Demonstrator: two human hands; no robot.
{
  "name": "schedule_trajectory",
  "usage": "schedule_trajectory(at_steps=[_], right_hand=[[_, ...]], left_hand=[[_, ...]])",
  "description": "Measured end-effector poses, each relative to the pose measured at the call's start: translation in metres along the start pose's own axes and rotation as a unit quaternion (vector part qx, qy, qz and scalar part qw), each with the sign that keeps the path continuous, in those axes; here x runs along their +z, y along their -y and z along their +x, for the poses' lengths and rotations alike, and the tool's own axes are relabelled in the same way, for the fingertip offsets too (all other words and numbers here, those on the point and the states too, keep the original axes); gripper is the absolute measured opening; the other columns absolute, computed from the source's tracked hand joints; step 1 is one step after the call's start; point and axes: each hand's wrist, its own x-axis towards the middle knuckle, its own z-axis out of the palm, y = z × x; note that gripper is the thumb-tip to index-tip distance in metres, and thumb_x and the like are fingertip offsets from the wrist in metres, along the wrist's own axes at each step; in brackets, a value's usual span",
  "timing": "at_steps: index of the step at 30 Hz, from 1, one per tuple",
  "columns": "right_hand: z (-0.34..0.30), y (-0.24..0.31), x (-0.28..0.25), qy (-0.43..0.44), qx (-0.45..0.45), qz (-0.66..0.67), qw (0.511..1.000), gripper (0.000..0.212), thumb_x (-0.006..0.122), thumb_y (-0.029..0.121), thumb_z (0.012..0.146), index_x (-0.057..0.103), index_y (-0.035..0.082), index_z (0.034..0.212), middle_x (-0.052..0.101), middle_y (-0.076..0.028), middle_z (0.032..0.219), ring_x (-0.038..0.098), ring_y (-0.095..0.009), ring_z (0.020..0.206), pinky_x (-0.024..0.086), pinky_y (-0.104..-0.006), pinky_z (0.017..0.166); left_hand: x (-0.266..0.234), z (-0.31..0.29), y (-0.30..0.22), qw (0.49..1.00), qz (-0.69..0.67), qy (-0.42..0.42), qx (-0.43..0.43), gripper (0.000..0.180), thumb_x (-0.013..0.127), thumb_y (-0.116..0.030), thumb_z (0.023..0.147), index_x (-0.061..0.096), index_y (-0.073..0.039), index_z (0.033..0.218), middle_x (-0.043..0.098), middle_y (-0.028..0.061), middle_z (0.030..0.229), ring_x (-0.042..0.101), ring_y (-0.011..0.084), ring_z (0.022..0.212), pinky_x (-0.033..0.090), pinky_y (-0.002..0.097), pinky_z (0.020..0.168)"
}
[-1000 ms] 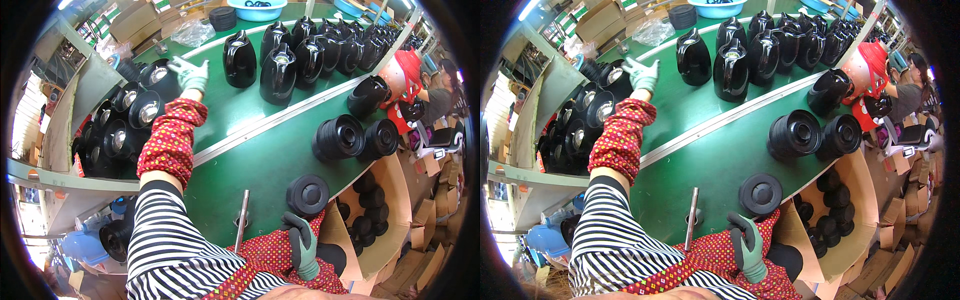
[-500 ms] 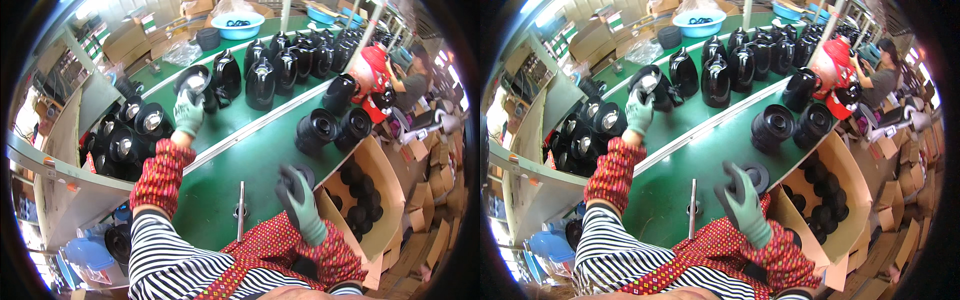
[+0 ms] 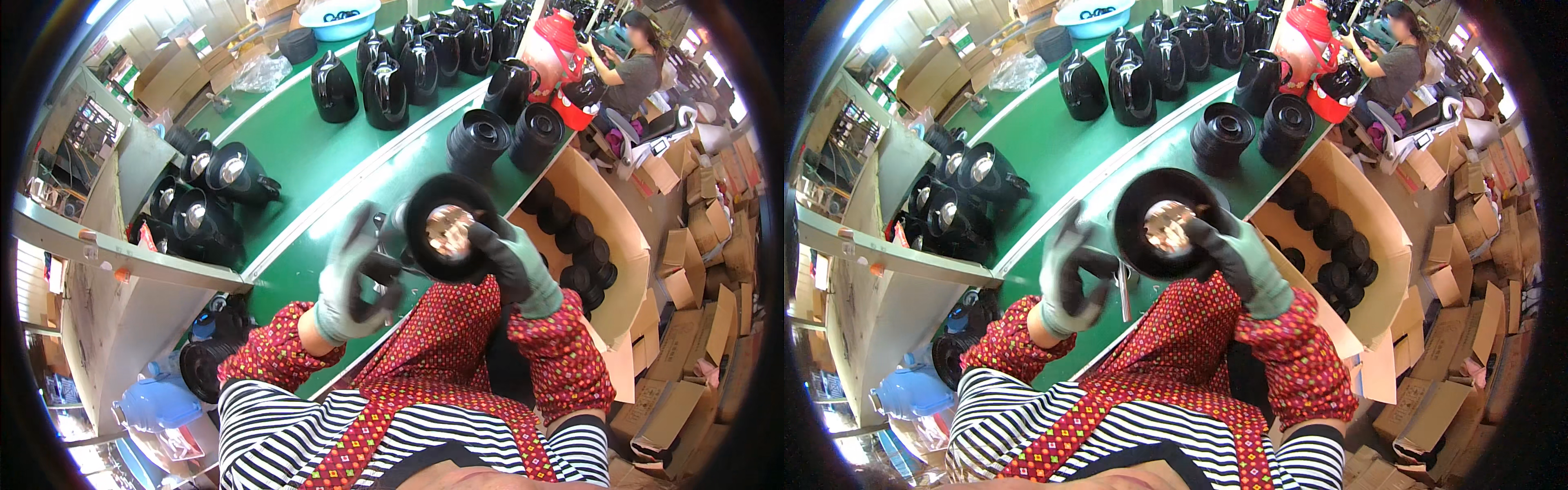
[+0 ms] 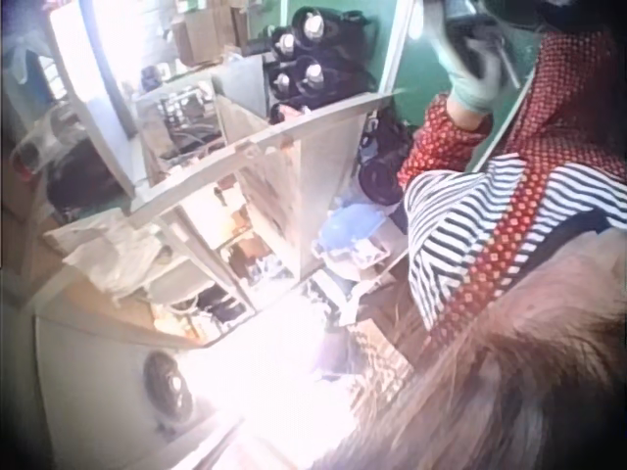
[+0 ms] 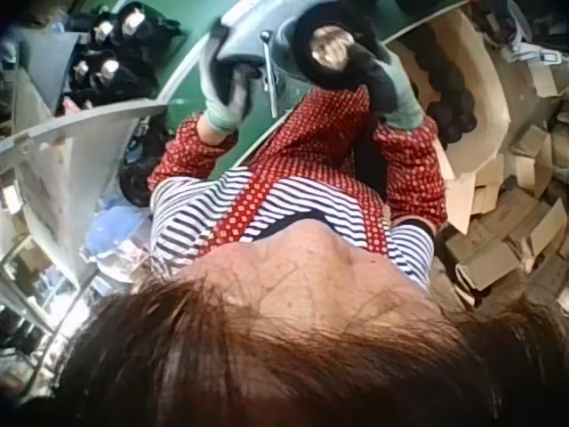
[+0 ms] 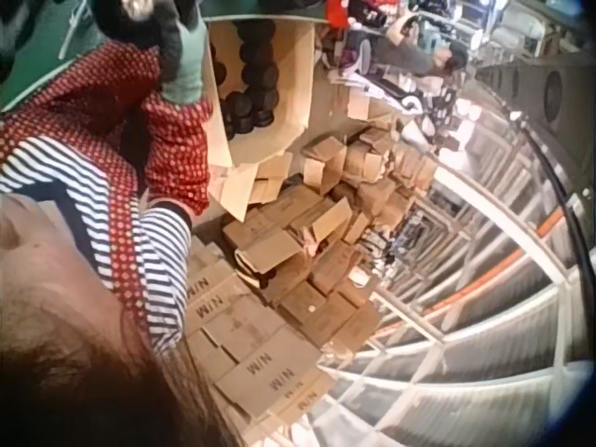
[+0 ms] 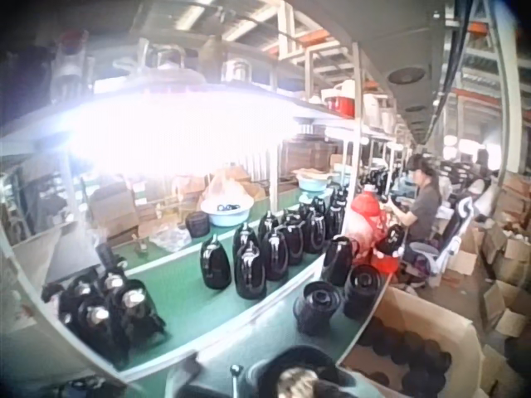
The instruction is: The person repeatedly picks up black kettle bodies and circular lids from a green workbench and a cardboard box, then presses the lids onto the kettle openings by hand. The person handles items one at a time, rotating each kettle to align the lid before seating it.
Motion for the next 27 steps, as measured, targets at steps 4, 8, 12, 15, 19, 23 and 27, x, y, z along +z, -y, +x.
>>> schedule_trajectory(at_steps=[4,8,12,15,19,23,27], right_hand=[[-0.058,-0.001,-0.053,0.06,-0.023,-0.032,0.997,0.076,0.082,0.041,0.092,0.054,-0.003,0.147,0.065,-0.011,0.138,0.062,-0.02,0.125,0.048,-0.037,0.11],[-0.065,-0.005,-0.057,0.147,0.042,0.033,0.988,0.079,0.089,0.019,0.078,0.056,-0.003,0.146,0.067,-0.012,0.138,0.062,-0.021,0.126,0.045,-0.0375,0.113],[-0.038,0.01,-0.018,0.293,0.12,-0.004,0.949,0.092,0.092,0.024,0.082,0.047,-0.003,0.157,0.065,-0.011,0.145,0.057,-0.018,0.132,0.041,-0.0364,0.117],[-0.005,-0.007,-0.004,0.321,0.086,-0.124,0.935,0.085,0.085,0.04,0.09,0.051,-0.003,0.154,0.065,-0.013,0.144,0.058,-0.018,0.131,0.043,-0.0364,0.116],[0.074,-0.074,-0.043,0.076,-0.091,-0.496,0.86,0.079,0.071,0.069,0.089,0.058,0.023,0.152,0.052,-0.028,0.152,0.051,-0.041,0.142,0.04,-0.0506,0.119],[0.118,-0.109,-0.067,-0.067,-0.042,-0.764,0.641,0.104,0.076,0.074,0.076,0.04,0.031,0.164,0.026,-0.031,0.167,0.027,-0.053,0.151,0.021,-0.0637,0.123],[0.116,-0.122,-0.081,-0.055,-0.095,-0.718,0.687,0.103,0.085,0.059,0.074,0.042,0.026,0.162,0.032,-0.031,0.161,0.032,-0.052,0.148,0.024,-0.0621,0.123]], left_hand=[[-0.011,-0.04,0.043,0.897,-0.207,-0.065,-0.385,0.055,0.049,-0.018,0.111,0.032,0.001,0.16,0.054,0.0179,0.144,0.073,0.0251,0.101,0.063,0.0356,0.081],[0.006,-0.083,0.055,0.669,-0.582,0.186,-0.424,0.065,0.062,-0.033,0.107,0.039,-0.004,0.16,0.056,0.0181,0.153,0.063,0.0295,0.131,0.053,0.0478,0.111],[0.039,-0.083,0.044,0.713,-0.565,0.221,-0.352,0.069,0.064,-0.033,0.105,0.037,-0.003,0.162,0.052,0.0191,0.158,0.057,0.0305,0.139,0.047,0.0465,0.118],[0.035,-0.087,0.064,0.711,-0.554,0.206,-0.381,0.067,0.06,-0.033,0.107,0.036,-0.002,0.162,0.05,0.0196,0.159,0.056,0.0309,0.14,0.047,0.0463,0.119],[0.022,-0.1,0.075,0.727,-0.52,0.152,-0.422,0.064,0.054,-0.032,0.109,0.035,-0.002,0.162,0.049,0.0202,0.16,0.055,0.0314,0.142,0.046,0.0461,0.12],[0.0,-0.121,0.082,0.731,-0.488,0.072,-0.473,0.061,0.049,-0.031,0.111,0.034,-0.001,0.162,0.047,0.0209,0.161,0.053,0.0319,0.143,0.045,0.0459,0.121],[-0.007,-0.128,0.093,0.718,-0.482,0.011,-0.502,0.059,0.043,-0.03,0.113,0.034,0.0,0.162,0.045,0.0215,0.162,0.052,0.0324,0.144,0.045,0.0457,0.122]])
